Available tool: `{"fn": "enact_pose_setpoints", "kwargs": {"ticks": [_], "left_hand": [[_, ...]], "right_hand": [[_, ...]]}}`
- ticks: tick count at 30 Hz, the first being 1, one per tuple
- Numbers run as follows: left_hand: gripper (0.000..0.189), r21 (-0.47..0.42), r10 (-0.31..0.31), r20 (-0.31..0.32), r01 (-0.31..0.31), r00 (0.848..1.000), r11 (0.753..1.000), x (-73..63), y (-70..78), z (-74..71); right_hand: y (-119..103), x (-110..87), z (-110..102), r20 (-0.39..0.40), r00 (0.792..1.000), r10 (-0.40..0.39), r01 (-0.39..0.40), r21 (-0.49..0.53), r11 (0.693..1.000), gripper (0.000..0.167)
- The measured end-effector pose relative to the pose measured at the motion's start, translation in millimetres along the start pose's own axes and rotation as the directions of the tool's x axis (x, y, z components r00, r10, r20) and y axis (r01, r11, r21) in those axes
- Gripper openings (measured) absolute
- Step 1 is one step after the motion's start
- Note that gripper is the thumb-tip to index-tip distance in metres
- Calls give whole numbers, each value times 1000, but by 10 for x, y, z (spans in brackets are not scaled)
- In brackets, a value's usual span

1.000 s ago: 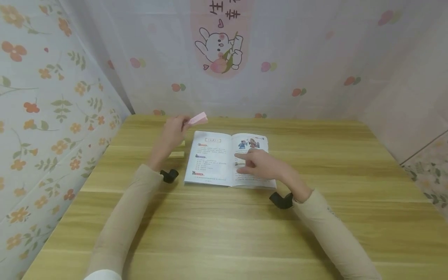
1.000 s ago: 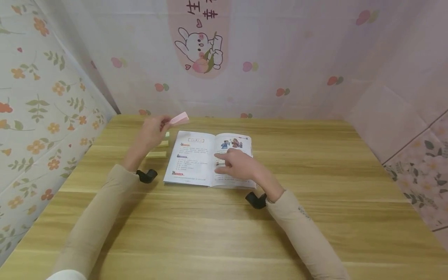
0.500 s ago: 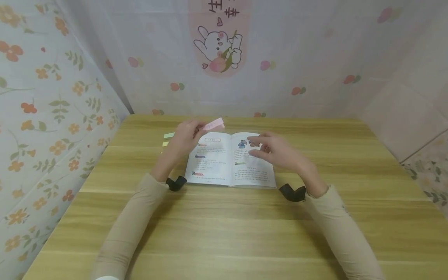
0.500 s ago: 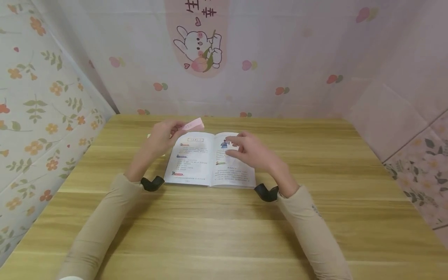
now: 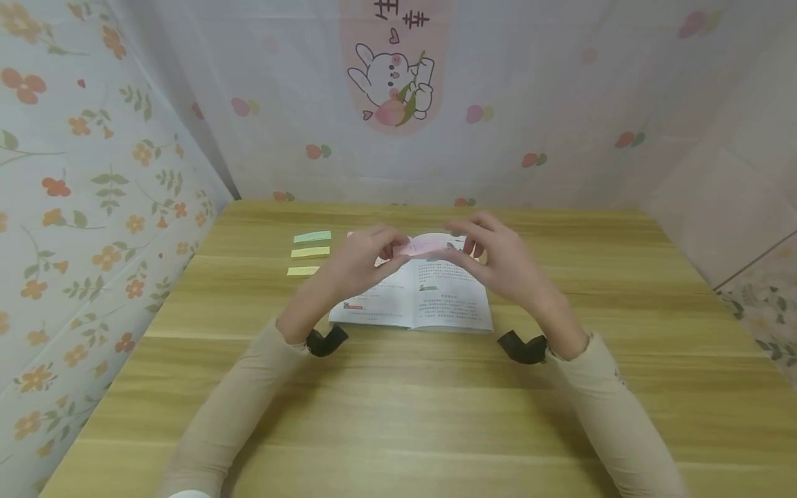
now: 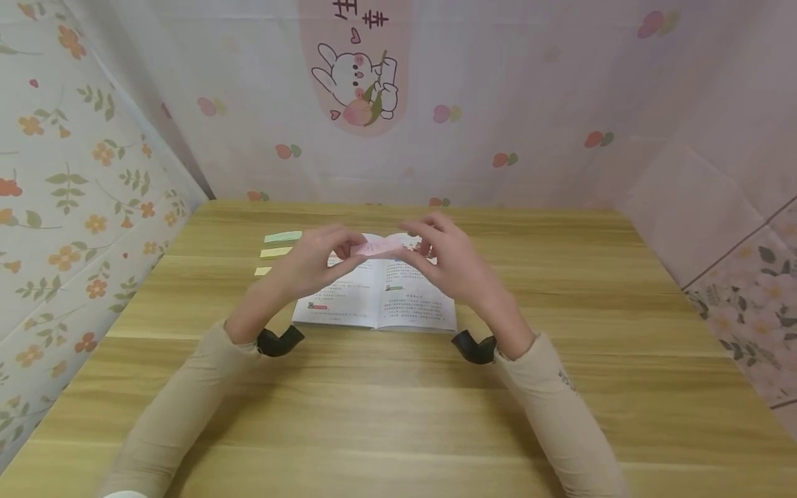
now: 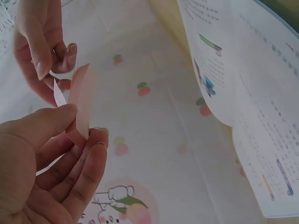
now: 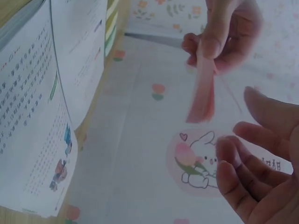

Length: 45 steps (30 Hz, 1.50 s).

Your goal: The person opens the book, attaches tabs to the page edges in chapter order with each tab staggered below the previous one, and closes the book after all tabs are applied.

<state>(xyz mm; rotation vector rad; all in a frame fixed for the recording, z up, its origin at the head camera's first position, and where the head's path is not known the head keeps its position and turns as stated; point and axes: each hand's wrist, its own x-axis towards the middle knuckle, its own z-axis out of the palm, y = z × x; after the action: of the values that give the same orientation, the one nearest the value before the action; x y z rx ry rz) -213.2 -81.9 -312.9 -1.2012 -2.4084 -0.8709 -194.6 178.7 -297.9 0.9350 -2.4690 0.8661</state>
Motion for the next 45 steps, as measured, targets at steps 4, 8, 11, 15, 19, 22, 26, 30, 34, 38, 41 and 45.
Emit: {"fn": "enact_pose_setpoints", "kwargs": {"ticks": [4, 8, 11, 15, 19, 22, 26, 30, 34, 38, 41, 45], "left_hand": [[19, -7, 48, -1, -48, 999, 999, -8, 79, 15], [17, 8, 86, -16, -86, 996, 996, -18, 109, 35], [16, 54, 116, -22, -114, 993, 992, -22, 118, 49], [15, 131, 139, -30, -134, 990, 982, -29, 149, 58], [13, 167, 141, -48, -132, 989, 977, -31, 155, 89], [13, 189, 134, -51, -122, 990, 974, -28, 155, 108], [14, 210, 115, -48, -103, 992, 972, -28, 154, 120], [16, 217, 65, -45, -54, 997, 975, -32, 142, 121], [17, 191, 18, -60, -7, 998, 982, -28, 124, 120], [17, 146, 3, -72, 8, 997, 989, -7, 97, 138], [17, 123, -21, -64, 29, 998, 992, 29, 82, 157], [17, 102, -70, -44, 74, 997, 992, 90, 86, 172]], "right_hand": [[-40, 9, 20, -18, 999, -28, 28, 10, 1000, 30], [-72, 14, 32, -40, 999, -37, 39, 52, 998, 17], [-86, 12, 40, -49, 998, -38, 42, 85, 995, 9], [-105, 6, 49, -54, 998, -42, 47, 102, 994, 8], [-133, -3, 52, -72, 996, -58, 64, 83, 994, 9], [-150, -9, 56, -86, 993, -81, 87, 67, 994, 9], [-135, -9, 59, -121, 985, -122, 130, 64, 989, 10], [-89, 5, 20, -194, 970, -148, 165, 72, 984, 13], [-24, 14, -72, -261, 960, -104, 123, 58, 991, 12], [50, 9, -185, -280, 960, 7, 26, 114, 993, 7], [106, 7, -271, -273, 956, 107, -51, 205, 977, 7], [175, -4, -386, -268, 939, 213, -131, 294, 947, 11]]}}
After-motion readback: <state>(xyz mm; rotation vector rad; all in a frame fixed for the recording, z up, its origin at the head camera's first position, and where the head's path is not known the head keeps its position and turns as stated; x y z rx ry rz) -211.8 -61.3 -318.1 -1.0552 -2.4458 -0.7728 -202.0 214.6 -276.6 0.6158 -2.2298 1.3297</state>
